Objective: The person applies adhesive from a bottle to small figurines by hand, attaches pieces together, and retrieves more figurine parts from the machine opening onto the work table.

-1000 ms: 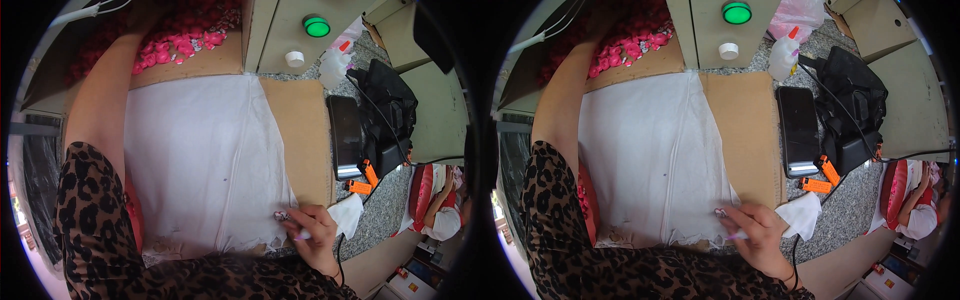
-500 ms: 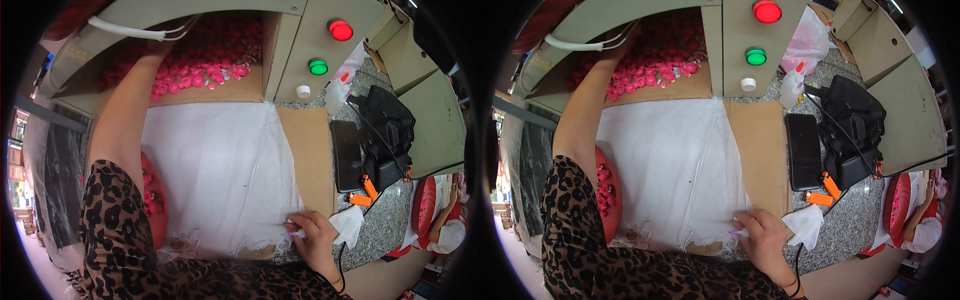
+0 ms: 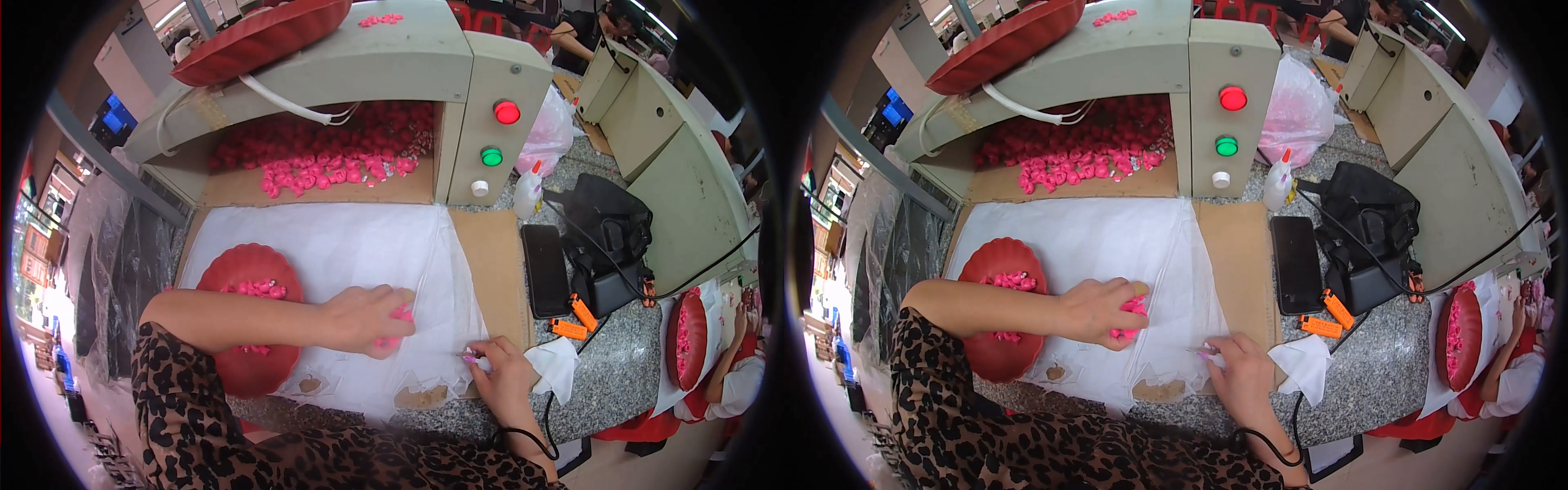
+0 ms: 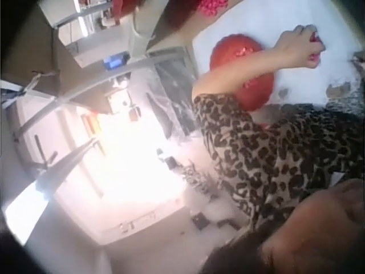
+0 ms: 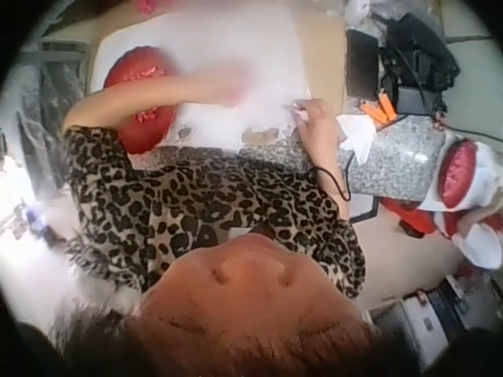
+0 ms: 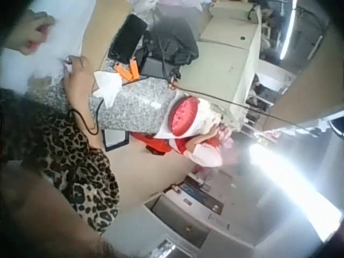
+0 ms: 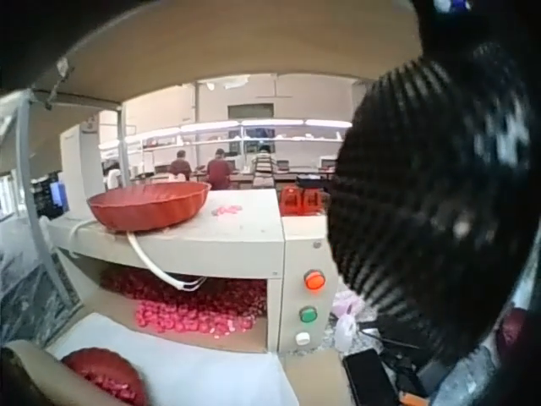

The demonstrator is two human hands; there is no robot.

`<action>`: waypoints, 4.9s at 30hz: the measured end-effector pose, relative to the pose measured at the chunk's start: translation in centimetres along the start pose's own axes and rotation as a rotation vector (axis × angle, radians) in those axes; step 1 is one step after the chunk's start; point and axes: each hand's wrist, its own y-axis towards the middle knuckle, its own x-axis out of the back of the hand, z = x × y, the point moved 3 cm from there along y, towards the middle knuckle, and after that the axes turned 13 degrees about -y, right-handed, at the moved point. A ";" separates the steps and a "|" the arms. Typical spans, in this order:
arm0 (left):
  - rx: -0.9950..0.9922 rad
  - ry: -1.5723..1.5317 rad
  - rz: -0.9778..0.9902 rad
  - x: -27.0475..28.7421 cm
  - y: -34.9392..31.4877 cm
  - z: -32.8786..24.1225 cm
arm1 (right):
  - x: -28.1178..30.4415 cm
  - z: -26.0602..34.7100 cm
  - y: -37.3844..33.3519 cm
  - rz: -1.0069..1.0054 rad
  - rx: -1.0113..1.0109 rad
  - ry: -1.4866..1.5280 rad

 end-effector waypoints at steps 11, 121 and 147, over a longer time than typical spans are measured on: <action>0.200 -0.107 0.060 3.5 5.8 3.4 | 0.3 -0.3 -0.3 0.020 -0.019 -0.011; 0.371 -1.157 -0.962 -9.9 7.9 -5.5 | 0.1 -3.8 -1.5 0.018 -0.470 1.073; 0.456 0.313 -0.952 -5.4 -3.0 -6.0 | 1.0 2.5 -4.0 0.125 -0.351 1.326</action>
